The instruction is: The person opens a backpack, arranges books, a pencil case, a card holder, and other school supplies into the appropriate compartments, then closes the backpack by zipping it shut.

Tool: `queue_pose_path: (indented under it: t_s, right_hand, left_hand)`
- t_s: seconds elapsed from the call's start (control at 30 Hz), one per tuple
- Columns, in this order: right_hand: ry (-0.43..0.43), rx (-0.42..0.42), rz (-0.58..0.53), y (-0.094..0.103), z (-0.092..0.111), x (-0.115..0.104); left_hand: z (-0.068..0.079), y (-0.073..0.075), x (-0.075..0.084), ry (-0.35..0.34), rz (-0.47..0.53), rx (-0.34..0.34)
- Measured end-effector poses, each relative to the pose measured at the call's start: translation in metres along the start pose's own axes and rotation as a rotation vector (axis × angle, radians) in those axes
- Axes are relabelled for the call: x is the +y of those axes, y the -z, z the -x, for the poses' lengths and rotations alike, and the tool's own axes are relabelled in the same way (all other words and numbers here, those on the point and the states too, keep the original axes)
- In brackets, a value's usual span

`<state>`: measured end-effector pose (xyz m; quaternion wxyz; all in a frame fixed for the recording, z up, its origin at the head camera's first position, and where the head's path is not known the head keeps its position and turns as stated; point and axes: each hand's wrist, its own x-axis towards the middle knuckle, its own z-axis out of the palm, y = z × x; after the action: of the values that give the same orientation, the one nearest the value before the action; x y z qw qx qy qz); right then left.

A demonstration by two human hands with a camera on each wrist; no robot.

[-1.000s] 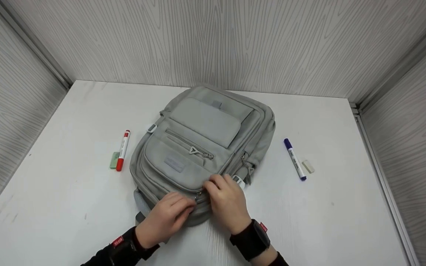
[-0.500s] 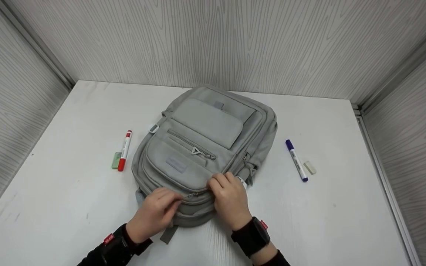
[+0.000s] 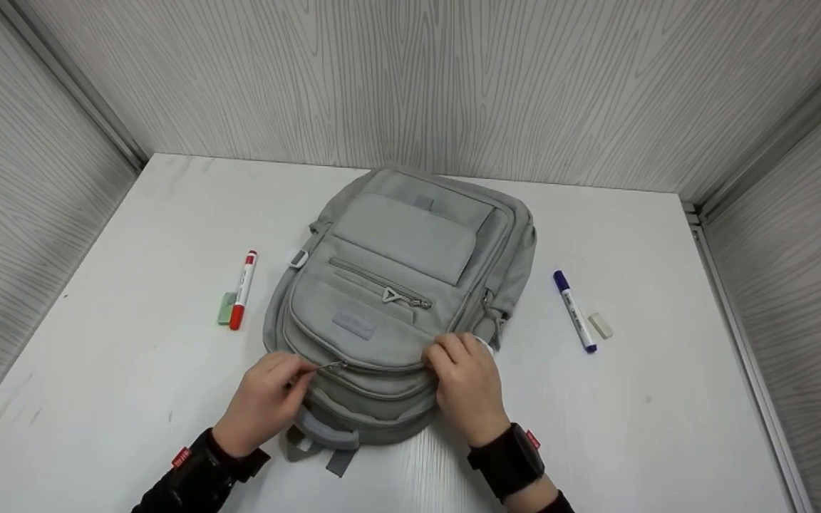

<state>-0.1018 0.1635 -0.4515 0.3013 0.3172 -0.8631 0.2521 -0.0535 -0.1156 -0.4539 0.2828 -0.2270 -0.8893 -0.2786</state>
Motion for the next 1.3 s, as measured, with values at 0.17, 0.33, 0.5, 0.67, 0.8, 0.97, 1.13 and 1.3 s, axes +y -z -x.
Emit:
queue_pose_path:
  t_s: [0.17, 0.33, 0.5, 0.67, 0.8, 0.97, 1.13, 1.3]
  right_hand:
    - [-0.036, -0.007, 0.03, 0.013, 0.005, 0.014]
    - [-0.065, -0.007, 0.077, 0.024, 0.008, 0.029]
    - [-0.104, 0.009, 0.112, 0.03, 0.011, 0.046]
    - [-0.13, 0.026, 0.111, 0.033, 0.013, 0.061]
    - [-0.15, -0.003, 0.112, 0.032, 0.013, 0.059]
    - [-0.127, -0.048, 0.072, 0.036, 0.01, 0.038]
    - [0.034, -0.1, 0.047, 0.034, -0.004, 0.01]
    - [0.148, -0.198, 0.144, 0.026, -0.013, -0.005]
  left_hand:
    - [0.001, 0.001, -0.007, 0.046, -0.018, 0.005]
    - [0.003, 0.0, -0.014, 0.075, -0.042, -0.004]
    - [0.007, -0.003, -0.019, 0.101, -0.051, 0.014]
    - [0.009, -0.006, -0.017, 0.11, -0.038, 0.013]
    - [0.008, -0.004, -0.013, 0.112, -0.02, 0.022]
    - [0.009, -0.001, -0.009, 0.106, -0.018, 0.024]
    - [0.008, 0.001, -0.006, 0.105, -0.009, 0.025]
    - [0.004, 0.001, -0.007, 0.112, 0.016, 0.016]
